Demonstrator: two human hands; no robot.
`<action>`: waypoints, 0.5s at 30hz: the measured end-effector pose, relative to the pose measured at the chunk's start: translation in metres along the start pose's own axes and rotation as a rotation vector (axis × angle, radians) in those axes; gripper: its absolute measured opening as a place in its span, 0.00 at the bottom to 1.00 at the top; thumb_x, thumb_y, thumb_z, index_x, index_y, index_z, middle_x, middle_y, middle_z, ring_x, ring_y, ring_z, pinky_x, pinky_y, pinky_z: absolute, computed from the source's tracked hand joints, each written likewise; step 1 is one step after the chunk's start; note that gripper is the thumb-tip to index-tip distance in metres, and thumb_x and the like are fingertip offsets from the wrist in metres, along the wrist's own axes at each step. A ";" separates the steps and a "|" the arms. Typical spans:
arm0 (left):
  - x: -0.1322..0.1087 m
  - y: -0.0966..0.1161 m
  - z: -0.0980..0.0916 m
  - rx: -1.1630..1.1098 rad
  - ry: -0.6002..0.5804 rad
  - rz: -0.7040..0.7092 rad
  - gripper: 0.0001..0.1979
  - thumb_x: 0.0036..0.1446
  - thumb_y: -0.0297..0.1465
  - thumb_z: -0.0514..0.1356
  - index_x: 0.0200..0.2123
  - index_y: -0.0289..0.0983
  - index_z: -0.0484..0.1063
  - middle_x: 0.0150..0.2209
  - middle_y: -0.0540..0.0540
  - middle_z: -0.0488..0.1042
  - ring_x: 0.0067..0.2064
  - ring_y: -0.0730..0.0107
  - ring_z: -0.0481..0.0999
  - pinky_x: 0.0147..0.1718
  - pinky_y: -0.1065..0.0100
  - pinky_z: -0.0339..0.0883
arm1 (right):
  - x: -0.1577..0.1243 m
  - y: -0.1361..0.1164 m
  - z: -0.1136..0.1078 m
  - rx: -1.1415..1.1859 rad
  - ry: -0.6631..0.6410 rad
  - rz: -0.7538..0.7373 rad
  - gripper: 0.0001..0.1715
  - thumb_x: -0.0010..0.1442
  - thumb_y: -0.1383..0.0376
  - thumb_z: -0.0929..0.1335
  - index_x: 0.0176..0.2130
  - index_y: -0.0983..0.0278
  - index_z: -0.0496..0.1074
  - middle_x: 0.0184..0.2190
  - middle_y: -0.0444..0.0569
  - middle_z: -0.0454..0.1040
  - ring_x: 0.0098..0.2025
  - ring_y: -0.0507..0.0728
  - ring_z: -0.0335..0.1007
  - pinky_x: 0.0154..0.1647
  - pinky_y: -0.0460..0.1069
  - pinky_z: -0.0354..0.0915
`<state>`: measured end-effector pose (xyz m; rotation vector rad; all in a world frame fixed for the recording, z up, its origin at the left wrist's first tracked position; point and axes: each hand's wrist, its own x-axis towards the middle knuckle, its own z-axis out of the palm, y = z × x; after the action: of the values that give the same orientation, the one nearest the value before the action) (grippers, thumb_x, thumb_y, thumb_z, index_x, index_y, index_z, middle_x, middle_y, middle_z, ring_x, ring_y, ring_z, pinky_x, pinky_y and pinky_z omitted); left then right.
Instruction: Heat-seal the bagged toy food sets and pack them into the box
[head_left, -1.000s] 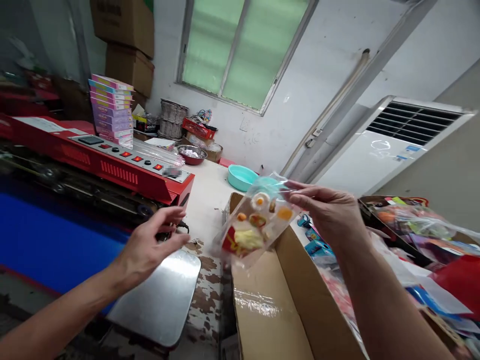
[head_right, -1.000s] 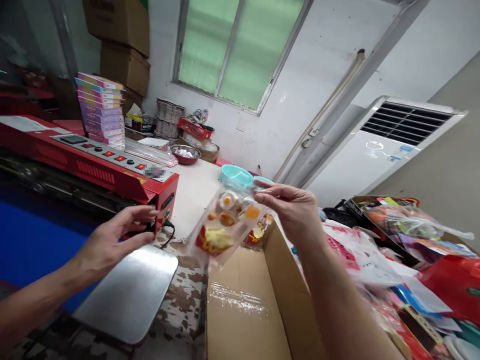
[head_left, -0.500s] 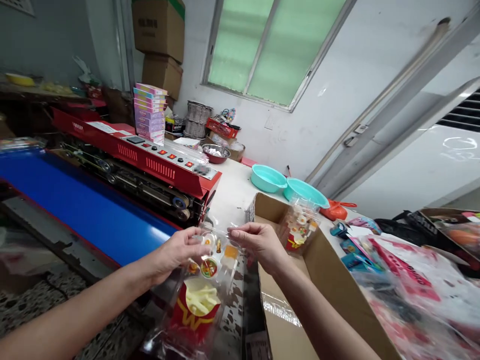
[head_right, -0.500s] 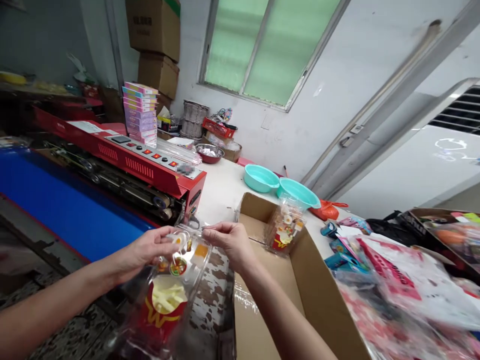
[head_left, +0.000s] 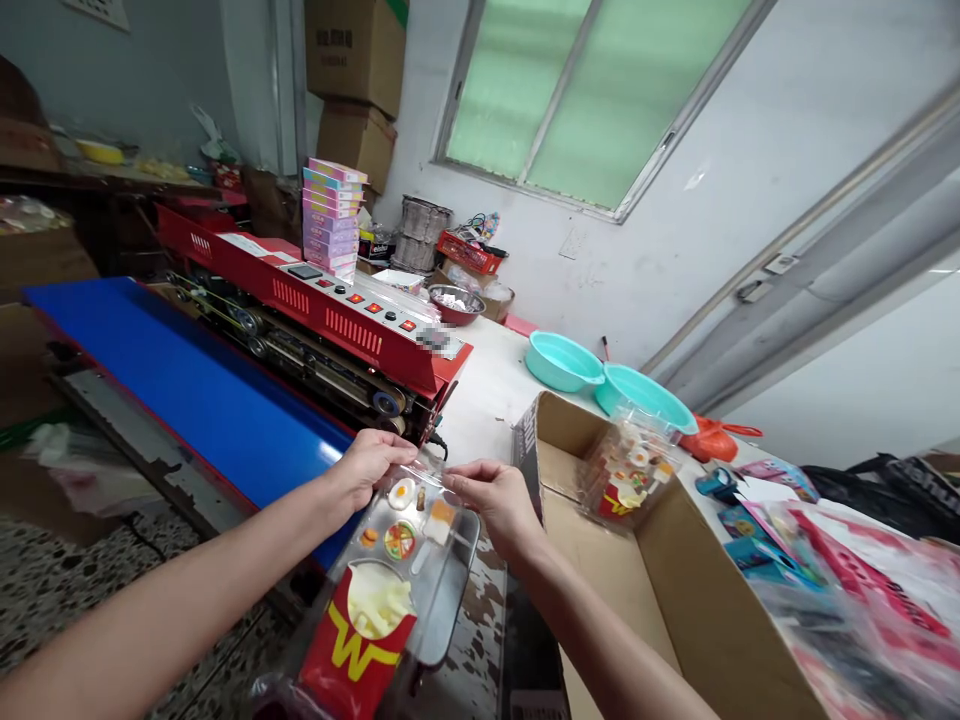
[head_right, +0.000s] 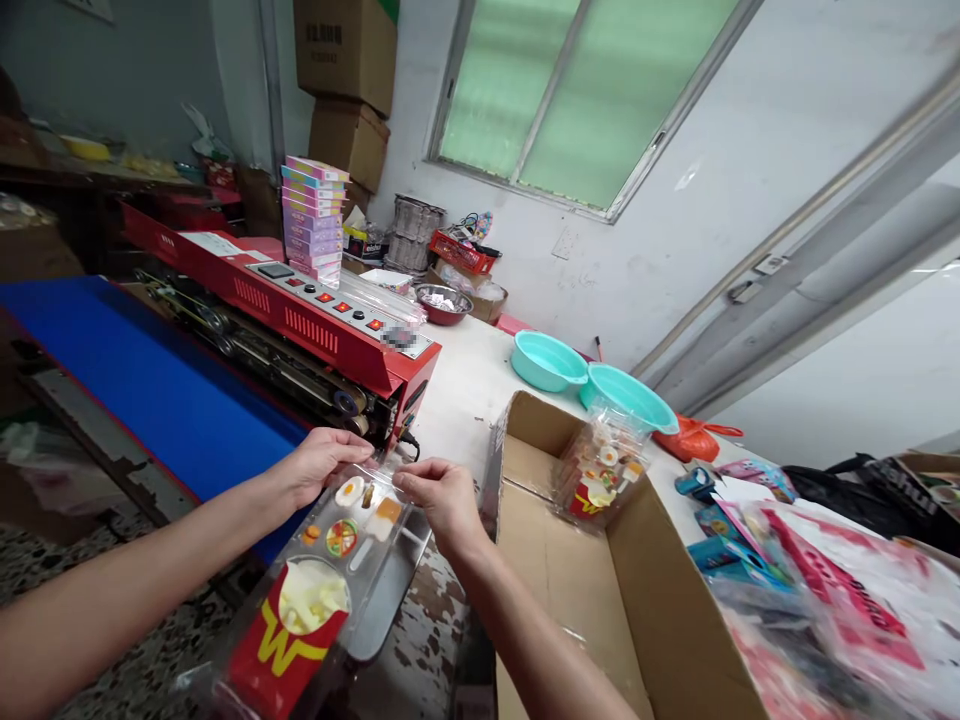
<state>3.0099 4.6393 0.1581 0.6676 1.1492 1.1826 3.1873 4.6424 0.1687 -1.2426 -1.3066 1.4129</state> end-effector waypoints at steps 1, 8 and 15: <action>0.002 -0.001 -0.003 0.005 0.008 0.002 0.10 0.39 0.26 0.65 0.28 0.30 0.70 0.25 0.41 0.75 0.21 0.71 0.72 0.18 0.74 0.63 | 0.003 0.002 0.002 0.000 0.013 -0.007 0.18 0.31 0.61 0.78 0.23 0.67 0.73 0.22 0.47 0.73 0.23 0.51 0.65 0.27 0.47 0.62; -0.001 -0.002 -0.031 0.084 -0.038 -0.033 0.27 0.38 0.36 0.70 0.41 0.33 0.67 0.31 0.42 0.75 0.22 0.70 0.72 0.18 0.71 0.66 | 0.031 0.000 0.009 0.079 0.100 0.033 0.24 0.30 0.64 0.77 0.28 0.64 0.67 0.20 0.44 0.71 0.22 0.52 0.67 0.23 0.47 0.61; 0.012 0.009 -0.051 0.040 0.060 0.019 0.26 0.35 0.32 0.71 0.39 0.30 0.68 0.31 0.38 0.76 0.24 0.64 0.75 0.19 0.69 0.68 | 0.066 0.012 0.034 0.163 0.086 0.016 0.23 0.31 0.65 0.75 0.27 0.64 0.63 0.17 0.41 0.68 0.19 0.51 0.64 0.20 0.47 0.60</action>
<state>2.9587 4.6459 0.1454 0.6783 1.2213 1.2050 3.1430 4.6995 0.1477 -1.1928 -1.1027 1.4307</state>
